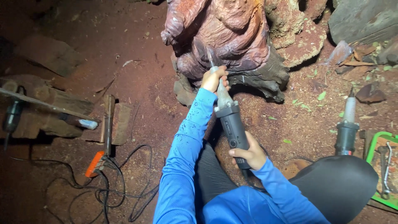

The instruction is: Using a power rotary tool to carve intricate details and textures into a wooden statue

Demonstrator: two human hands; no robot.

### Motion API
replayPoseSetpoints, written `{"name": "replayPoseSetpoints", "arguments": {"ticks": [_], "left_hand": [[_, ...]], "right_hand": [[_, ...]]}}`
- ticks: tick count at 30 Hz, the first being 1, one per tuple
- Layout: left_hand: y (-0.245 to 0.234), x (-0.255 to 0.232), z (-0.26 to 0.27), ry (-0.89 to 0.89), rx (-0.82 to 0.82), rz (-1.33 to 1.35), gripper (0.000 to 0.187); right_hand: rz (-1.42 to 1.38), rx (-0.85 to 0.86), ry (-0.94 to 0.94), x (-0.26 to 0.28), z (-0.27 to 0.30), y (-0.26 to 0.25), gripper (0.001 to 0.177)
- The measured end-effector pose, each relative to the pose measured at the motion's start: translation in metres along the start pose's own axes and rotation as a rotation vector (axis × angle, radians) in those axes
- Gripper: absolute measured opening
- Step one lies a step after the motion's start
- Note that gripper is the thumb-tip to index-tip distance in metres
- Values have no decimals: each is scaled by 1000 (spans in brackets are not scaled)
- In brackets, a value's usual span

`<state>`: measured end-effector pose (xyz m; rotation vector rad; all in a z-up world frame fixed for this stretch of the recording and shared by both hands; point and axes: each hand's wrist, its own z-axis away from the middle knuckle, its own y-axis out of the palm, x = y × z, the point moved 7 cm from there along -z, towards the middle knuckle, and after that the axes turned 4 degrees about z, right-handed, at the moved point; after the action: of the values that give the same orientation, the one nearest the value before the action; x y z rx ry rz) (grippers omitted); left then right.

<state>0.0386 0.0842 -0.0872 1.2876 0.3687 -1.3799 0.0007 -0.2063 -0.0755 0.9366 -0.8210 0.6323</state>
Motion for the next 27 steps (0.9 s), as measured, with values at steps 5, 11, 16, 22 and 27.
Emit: {"name": "replayPoseSetpoints", "arguments": {"ticks": [5, 11, 16, 22, 27], "left_hand": [[22, -7, 8, -38, 96, 162, 61], [39, -7, -1, -64, 145, 342, 64], [58, -2, -5, -7, 87, 405, 43], [75, 9, -18, 23, -13, 506, 26], [92, -33, 24, -41, -31, 630, 17]], "right_hand": [[103, -21, 8, 47, 23, -7, 75], [290, 62, -126, 104, 37, -6, 100], [245, 165, -350, 120, 47, -30, 103], [430, -23, -383, 148, 41, -91, 83], [559, -98, -133, 199, 38, -78, 88]]}}
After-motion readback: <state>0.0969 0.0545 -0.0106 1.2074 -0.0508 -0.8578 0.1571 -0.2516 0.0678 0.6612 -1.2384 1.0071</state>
